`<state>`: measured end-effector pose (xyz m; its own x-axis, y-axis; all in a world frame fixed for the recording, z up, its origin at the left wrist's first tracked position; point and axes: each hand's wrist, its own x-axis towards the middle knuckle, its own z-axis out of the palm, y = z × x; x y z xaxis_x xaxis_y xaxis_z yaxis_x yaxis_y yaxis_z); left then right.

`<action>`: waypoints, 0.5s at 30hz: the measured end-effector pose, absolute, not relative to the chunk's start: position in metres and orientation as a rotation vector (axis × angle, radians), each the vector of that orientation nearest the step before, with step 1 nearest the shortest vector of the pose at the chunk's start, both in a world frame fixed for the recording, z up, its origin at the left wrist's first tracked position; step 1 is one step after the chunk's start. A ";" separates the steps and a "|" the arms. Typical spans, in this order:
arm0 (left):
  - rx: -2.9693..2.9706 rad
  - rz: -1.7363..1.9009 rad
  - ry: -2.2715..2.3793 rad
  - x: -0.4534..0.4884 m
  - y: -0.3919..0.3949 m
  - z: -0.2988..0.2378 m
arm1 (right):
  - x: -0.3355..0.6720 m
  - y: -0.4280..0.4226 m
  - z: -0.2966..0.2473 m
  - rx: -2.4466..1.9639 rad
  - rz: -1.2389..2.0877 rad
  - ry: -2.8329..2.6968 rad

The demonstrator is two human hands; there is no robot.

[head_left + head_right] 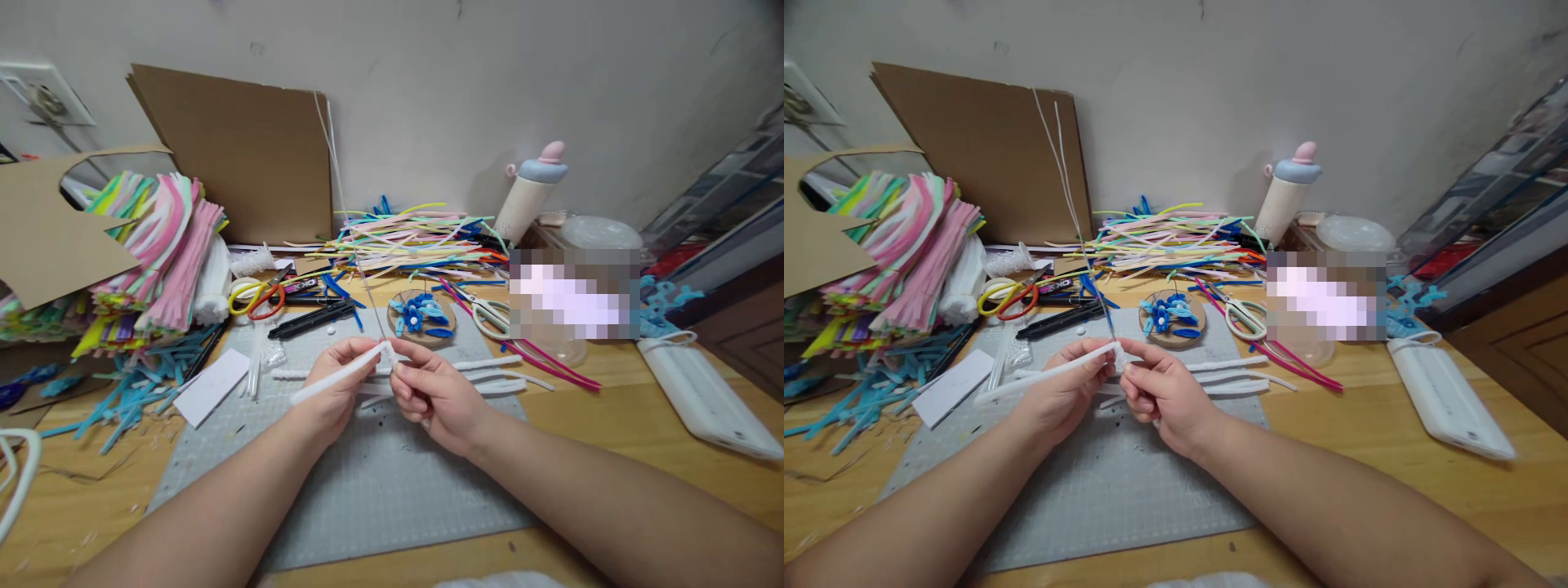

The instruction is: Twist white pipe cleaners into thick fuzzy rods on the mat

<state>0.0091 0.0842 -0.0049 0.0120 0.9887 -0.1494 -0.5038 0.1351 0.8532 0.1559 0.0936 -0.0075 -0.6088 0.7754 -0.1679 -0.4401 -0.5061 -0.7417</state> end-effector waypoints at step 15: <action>0.747 1.267 0.800 0.012 0.080 0.001 | 0.153 0.088 -0.008 -0.804 1.659 -1.419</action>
<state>0.0123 0.0800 0.0011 0.1165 0.9879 -0.1029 -0.5170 0.1487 0.8430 0.1528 0.0884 -0.0084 -0.4845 0.8743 0.0286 -0.1634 -0.0584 -0.9848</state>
